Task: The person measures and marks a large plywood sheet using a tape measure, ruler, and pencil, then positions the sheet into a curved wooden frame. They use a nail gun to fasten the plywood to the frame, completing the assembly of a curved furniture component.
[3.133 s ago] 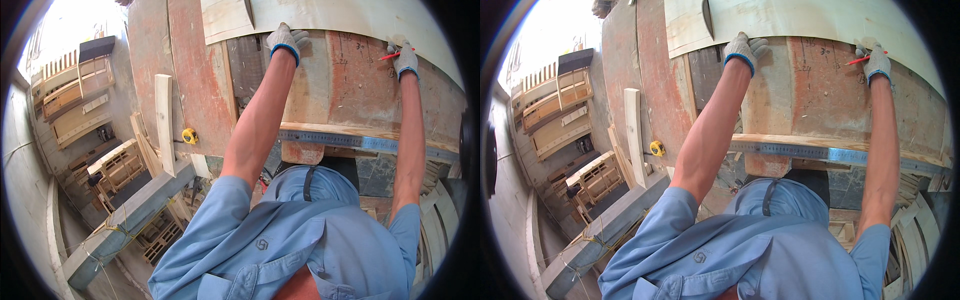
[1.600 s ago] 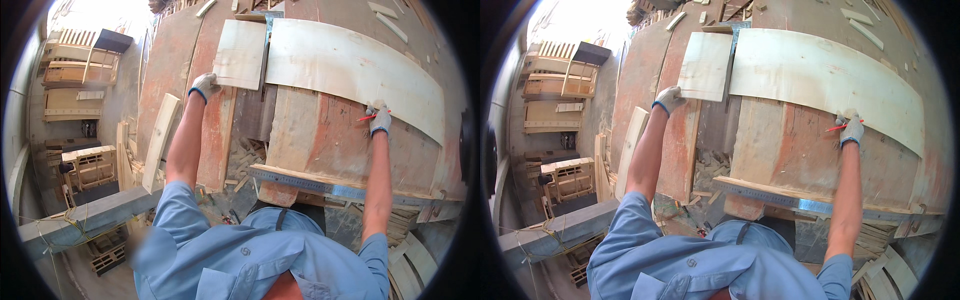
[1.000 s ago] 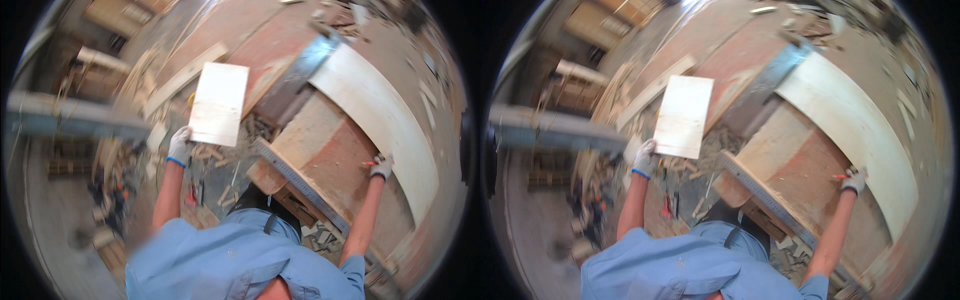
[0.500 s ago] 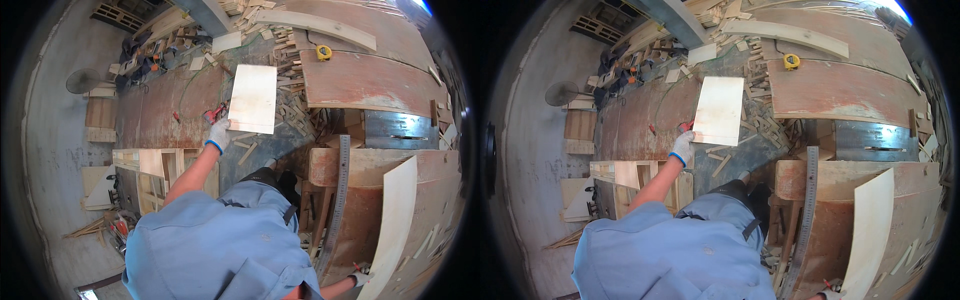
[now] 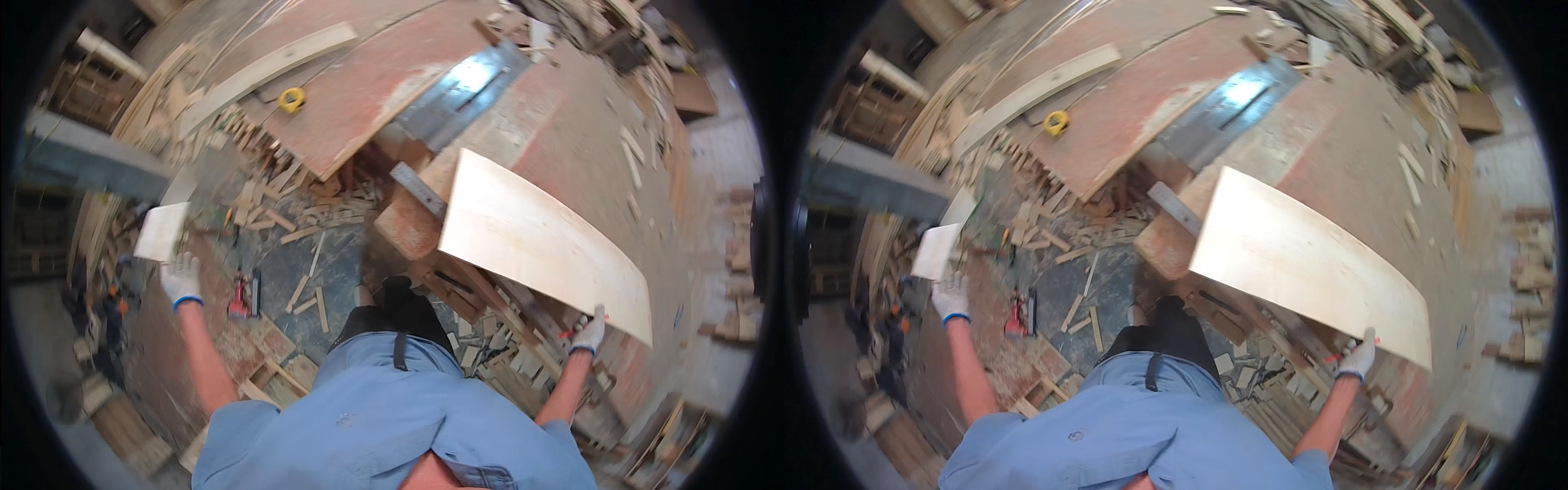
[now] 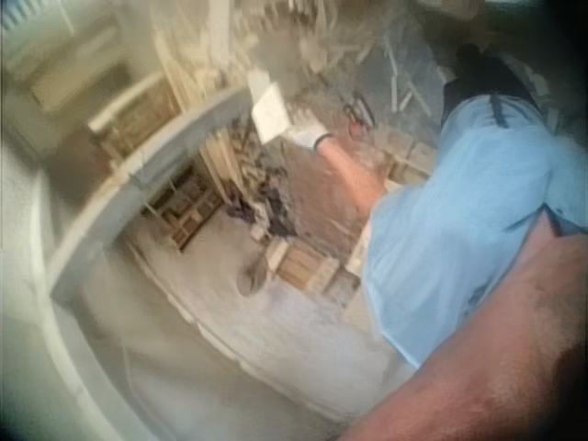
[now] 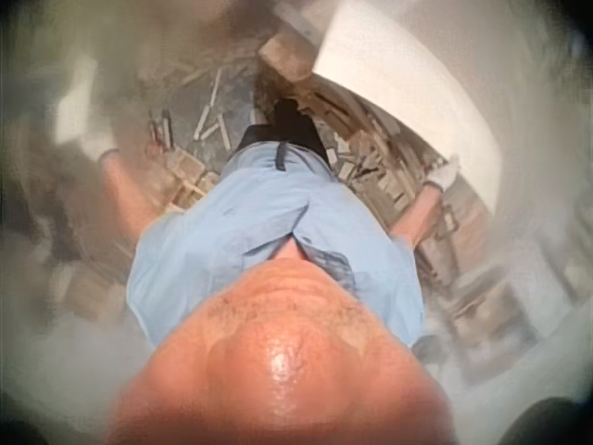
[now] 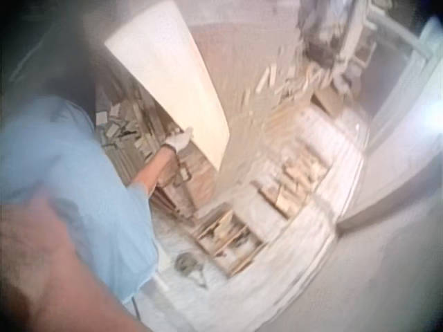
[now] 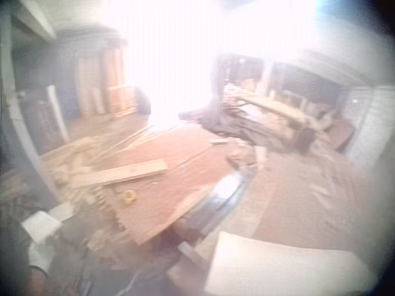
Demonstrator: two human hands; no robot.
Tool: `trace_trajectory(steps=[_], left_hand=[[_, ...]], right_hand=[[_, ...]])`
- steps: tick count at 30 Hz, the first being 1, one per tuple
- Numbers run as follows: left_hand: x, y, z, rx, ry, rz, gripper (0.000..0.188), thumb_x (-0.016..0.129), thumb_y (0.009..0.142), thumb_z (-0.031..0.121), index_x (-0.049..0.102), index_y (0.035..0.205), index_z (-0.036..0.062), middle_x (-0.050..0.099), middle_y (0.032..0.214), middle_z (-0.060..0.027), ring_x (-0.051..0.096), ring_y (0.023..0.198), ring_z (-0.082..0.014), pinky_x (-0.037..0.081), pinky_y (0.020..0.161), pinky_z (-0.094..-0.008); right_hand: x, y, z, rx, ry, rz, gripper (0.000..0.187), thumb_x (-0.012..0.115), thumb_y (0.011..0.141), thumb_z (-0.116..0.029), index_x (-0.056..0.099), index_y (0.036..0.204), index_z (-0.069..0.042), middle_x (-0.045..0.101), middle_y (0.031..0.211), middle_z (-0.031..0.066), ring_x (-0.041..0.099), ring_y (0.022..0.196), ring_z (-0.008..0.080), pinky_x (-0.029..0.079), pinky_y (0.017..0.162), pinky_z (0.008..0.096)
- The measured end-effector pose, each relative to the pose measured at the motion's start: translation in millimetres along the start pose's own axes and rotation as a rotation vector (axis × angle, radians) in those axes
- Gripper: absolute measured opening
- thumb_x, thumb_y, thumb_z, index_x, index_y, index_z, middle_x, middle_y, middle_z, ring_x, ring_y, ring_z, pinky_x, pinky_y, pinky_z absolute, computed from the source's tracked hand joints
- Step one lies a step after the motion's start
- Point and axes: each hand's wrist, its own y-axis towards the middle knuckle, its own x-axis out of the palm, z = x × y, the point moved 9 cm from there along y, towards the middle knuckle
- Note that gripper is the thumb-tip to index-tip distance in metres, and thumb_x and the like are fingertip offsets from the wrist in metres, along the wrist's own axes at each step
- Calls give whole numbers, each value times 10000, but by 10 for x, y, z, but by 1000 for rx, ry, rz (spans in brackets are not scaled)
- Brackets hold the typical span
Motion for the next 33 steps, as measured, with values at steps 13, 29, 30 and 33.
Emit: trace_trajectory(steps=[13, 29, 30, 33], left_hand=[[1263, -2784, -2710, -911, 472, -925, 614, 423, 1045, 503, 501, 1344, -28, 619, 1267, -216, 628, 1134, -393, 490, 1005, -532], [2018, -3059, -2980, -720, 707, -1033, 387, 529, 1019, 273, 581, 1288, -1, 684, 1153, -130, 698, 984, -237, 604, 807, -380], [1996, -3059, -2939, -728, 739, -1035, 381, 534, 1017, 276, 589, 1278, 4, 690, 1133, -127, 701, 962, -229, 603, 786, -367], [2017, -2982, -2915, -696, 887, -1148, 375, 550, 1010, 304, 615, 1235, 11, 703, 1031, -111, 700, 839, -202, 591, 720, -338]], right_hand=[[17, -1564, 671, 113, 101, -62, 300, 654, 966, -400, 591, 861, -127, 563, 624, -5, 489, 429, 86, 314, 342, 233], [-65, -1645, 1112, 128, 185, -32, 260, 659, 961, -362, 603, 915, -113, 585, 647, 30, 471, 418, 100, 300, 333, 244], [-35, -1645, 1063, 125, 173, -39, 271, 653, 965, -372, 605, 894, -114, 582, 646, 18, 470, 424, 95, 301, 340, 240], [104, -1563, 947, 129, 130, -69, 296, 641, 972, -394, 611, 854, -124, 574, 645, -6, 467, 437, 79, 302, 352, 230]])
